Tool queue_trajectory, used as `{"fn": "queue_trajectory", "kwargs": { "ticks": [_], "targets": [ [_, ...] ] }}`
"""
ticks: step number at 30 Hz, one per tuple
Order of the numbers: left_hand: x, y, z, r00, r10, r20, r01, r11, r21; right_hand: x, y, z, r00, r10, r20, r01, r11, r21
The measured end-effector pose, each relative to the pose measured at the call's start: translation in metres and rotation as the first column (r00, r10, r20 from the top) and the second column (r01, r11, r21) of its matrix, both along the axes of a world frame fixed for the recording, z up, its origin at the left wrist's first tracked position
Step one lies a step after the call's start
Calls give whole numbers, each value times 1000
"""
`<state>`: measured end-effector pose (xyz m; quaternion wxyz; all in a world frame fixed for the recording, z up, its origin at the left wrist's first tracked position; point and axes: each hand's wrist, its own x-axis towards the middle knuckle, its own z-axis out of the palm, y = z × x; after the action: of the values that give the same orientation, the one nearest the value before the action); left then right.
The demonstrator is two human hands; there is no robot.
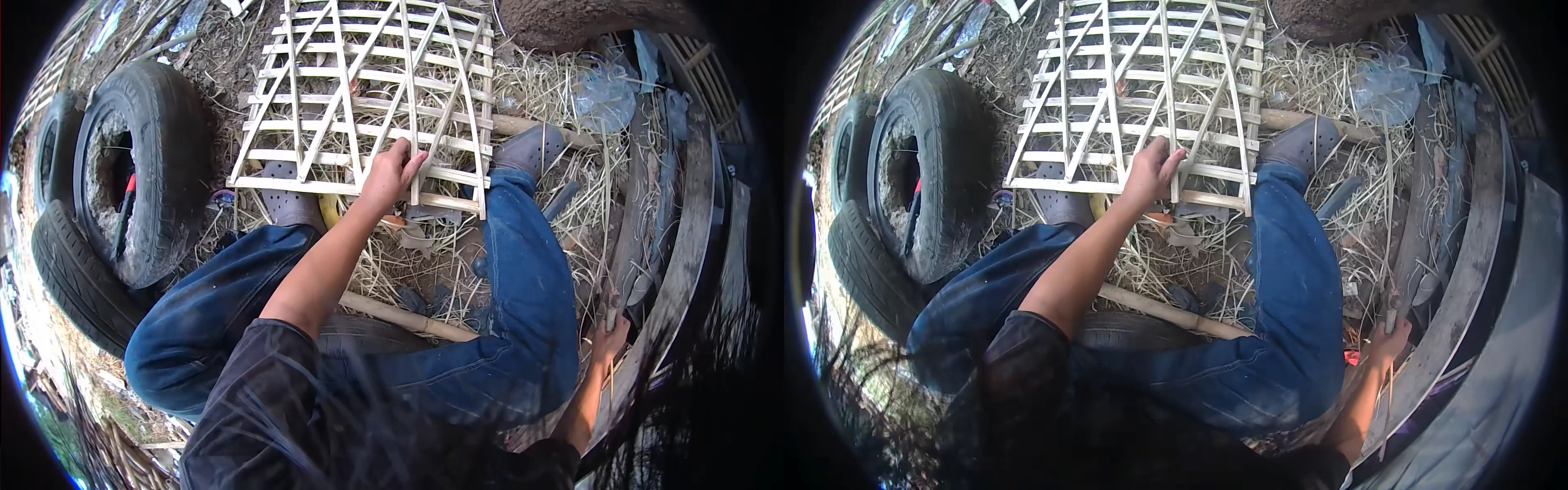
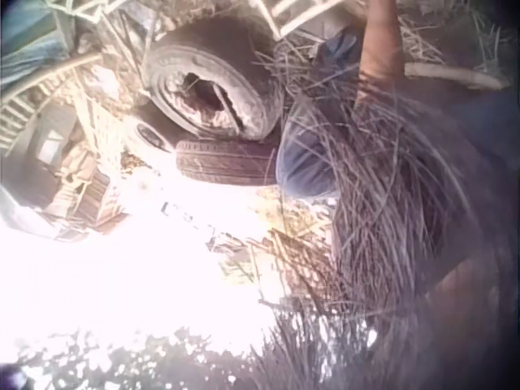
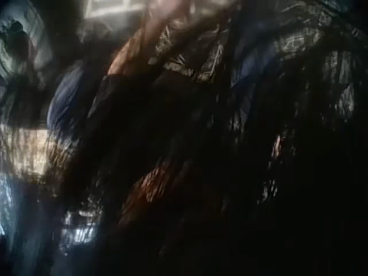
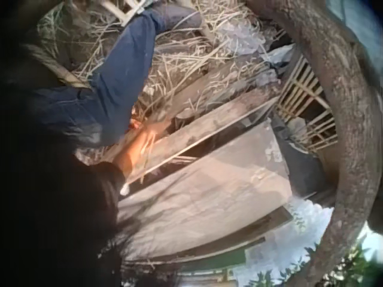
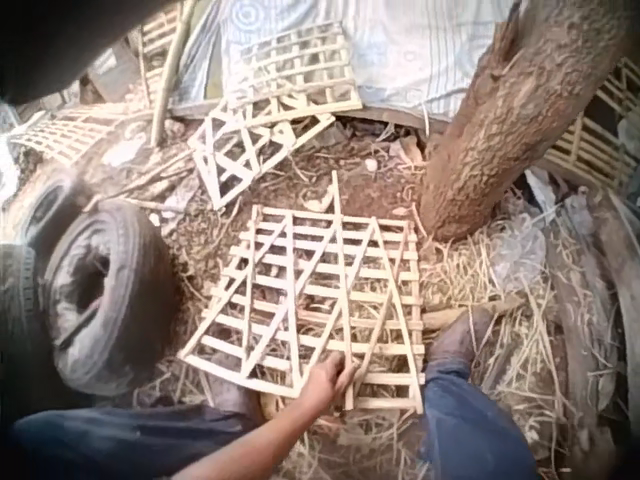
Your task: The person constructs a wood lattice by trimming wood strips with a machete and joining them with nails and a hammer while sitting outdoors.
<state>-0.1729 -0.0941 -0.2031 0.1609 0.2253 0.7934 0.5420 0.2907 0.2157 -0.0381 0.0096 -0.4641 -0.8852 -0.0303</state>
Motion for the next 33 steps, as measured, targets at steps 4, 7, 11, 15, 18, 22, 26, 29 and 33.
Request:
{"fn": "queue_trajectory", "kwargs": {
  "ticks": [4, 7, 11, 15, 18, 22, 26, 29, 33],
  "targets": [
    [-1, -4, -2, 999, 25, -42, -25, 1000, 10, 16, 6, 1, 986, -33, -163, 65, 980, 189],
    [-1, -8, -3, 999, 32, -37, -32, 999, 12, 0, -3, 10, 956, 16, -294, 60, 967, 249],
    [-2, -6, -1, 1000, 13, 5, -13, 1000, -11, -69, -27, 64, 889, 39, -456, -4, 997, 76],
    [-2, -3, 1, 999, 22, -25, -21, 1000, 18, -103, -34, 85, 734, -236, -636, -44, 919, -392],
    [-1, -1, 1, 999, 12, -41, -11, 999, 45, -176, -73, 90, 780, 107, -617, -351, 890, -289],
    [-4, -7, 2, 1000, 6, 8, -6, 1000, 10, -264, -112, 69, 811, 437, -389, -580, 685, -441],
    [-4, -5, 1, 1000, -1, 17, 1, 1000, -4, -320, -150, 26, 761, 522, -386, -635, 475, -609],
    [-4, -4, 4, 1000, -11, 18, 11, 1000, -15, -331, -157, -5, 682, 673, -285, -656, 391, -646],
    [-6, -8, 7, 999, -20, 33, 21, 999, -36, -335, -162, -28, 630, 758, -168, -651, 397, -647]
  ]
}}
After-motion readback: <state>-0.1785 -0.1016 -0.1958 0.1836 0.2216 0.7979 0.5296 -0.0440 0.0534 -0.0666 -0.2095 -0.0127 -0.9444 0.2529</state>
